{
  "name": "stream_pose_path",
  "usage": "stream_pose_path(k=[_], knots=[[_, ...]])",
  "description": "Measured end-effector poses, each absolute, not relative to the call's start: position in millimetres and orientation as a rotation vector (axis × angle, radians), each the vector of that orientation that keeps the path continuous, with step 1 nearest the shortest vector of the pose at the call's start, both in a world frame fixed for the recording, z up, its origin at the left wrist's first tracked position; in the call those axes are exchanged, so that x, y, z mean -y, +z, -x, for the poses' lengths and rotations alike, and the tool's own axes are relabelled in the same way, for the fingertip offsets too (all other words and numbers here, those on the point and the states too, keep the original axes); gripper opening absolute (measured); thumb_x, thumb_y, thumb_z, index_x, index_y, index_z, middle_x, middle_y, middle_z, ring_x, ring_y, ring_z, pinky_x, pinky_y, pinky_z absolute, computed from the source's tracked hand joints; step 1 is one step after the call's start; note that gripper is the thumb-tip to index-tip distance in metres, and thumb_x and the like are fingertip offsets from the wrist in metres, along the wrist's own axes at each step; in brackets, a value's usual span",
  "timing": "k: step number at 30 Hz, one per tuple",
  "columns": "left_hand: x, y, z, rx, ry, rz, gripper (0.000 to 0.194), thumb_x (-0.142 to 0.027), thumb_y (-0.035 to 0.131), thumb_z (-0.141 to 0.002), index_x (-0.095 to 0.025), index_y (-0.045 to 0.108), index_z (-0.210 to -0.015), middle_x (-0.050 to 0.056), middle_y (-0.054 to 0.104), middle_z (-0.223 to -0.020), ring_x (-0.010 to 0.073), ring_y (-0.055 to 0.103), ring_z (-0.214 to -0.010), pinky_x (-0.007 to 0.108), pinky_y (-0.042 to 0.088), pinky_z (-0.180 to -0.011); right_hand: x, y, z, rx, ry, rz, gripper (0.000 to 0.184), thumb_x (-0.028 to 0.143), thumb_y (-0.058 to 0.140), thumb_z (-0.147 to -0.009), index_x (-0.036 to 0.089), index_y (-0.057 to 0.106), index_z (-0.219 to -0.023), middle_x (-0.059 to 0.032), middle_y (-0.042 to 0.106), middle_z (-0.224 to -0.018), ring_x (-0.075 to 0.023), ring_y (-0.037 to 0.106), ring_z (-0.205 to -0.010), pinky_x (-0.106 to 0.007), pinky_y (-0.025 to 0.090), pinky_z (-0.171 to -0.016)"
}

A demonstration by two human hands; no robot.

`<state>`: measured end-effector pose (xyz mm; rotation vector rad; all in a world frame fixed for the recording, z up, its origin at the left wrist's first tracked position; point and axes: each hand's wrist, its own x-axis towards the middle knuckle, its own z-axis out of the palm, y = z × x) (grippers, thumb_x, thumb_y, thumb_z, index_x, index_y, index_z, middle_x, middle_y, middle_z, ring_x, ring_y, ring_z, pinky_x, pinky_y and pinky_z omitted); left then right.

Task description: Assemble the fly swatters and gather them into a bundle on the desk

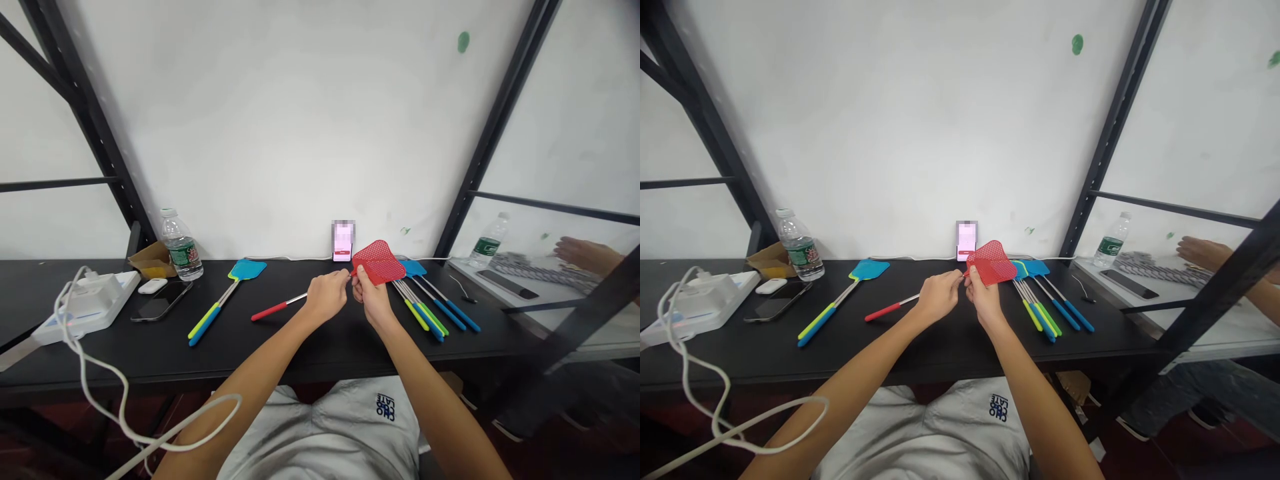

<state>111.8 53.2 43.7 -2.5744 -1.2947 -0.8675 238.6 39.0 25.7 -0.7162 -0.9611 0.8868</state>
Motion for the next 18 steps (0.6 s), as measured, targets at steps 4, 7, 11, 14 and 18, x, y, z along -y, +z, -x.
stream_pose_path(k=[4,7,11,14,18], knots=[[-52,42,-114,1.291,-0.841,2.571,0.025,-0.023,0.034,-0.097,-0.026,0.059,-0.101,0.001,0.07,-0.095,0.0196,0.066,-0.082,0.029,0.041,-0.064,-40,23,-234,0.916,0.857,0.699,0.041,0.051,0.067,-0.081,0.017,0.052,-0.063,0.0039,0.047,-0.056,-0.0035,0.03,-0.038,-0.021,0.019,-0.036],[-52,39,-116,1.286,-0.785,2.556,0.025,-0.021,0.036,-0.095,-0.025,0.06,-0.1,0.002,0.069,-0.091,0.0205,0.066,-0.078,0.029,0.041,-0.063,-42,21,-232,0.837,0.832,0.74,0.039,0.048,0.068,-0.079,0.017,0.051,-0.062,0.0035,0.049,-0.055,-0.0035,0.032,-0.037,-0.02,0.019,-0.035],[-54,35,-113,1.317,-0.731,2.507,0.027,-0.022,0.035,-0.097,-0.023,0.061,-0.105,0.005,0.067,-0.091,0.0217,0.066,-0.079,0.031,0.043,-0.065,-48,22,-246,0.606,0.77,0.87,0.036,0.045,0.067,-0.079,0.018,0.05,-0.062,0.0042,0.048,-0.052,-0.0039,0.032,-0.034,-0.02,0.018,-0.033],[-56,33,-109,1.346,-0.727,2.477,0.029,-0.023,0.033,-0.098,-0.023,0.061,-0.105,0.006,0.066,-0.092,0.0219,0.066,-0.08,0.031,0.042,-0.064,-51,25,-264,0.54,0.782,0.899,0.033,0.041,0.067,-0.076,0.018,0.049,-0.062,0.0051,0.046,-0.05,-0.0035,0.03,-0.033,-0.02,0.017,-0.032],[-56,31,-108,1.331,-0.711,2.498,0.031,-0.026,0.031,-0.099,-0.023,0.061,-0.102,0.005,0.066,-0.089,0.0213,0.066,-0.078,0.03,0.041,-0.062,-48,28,-264,0.646,0.868,0.851,0.031,0.039,0.067,-0.075,0.018,0.049,-0.063,0.006,0.044,-0.049,-0.0038,0.03,-0.034,-0.02,0.018,-0.033]])
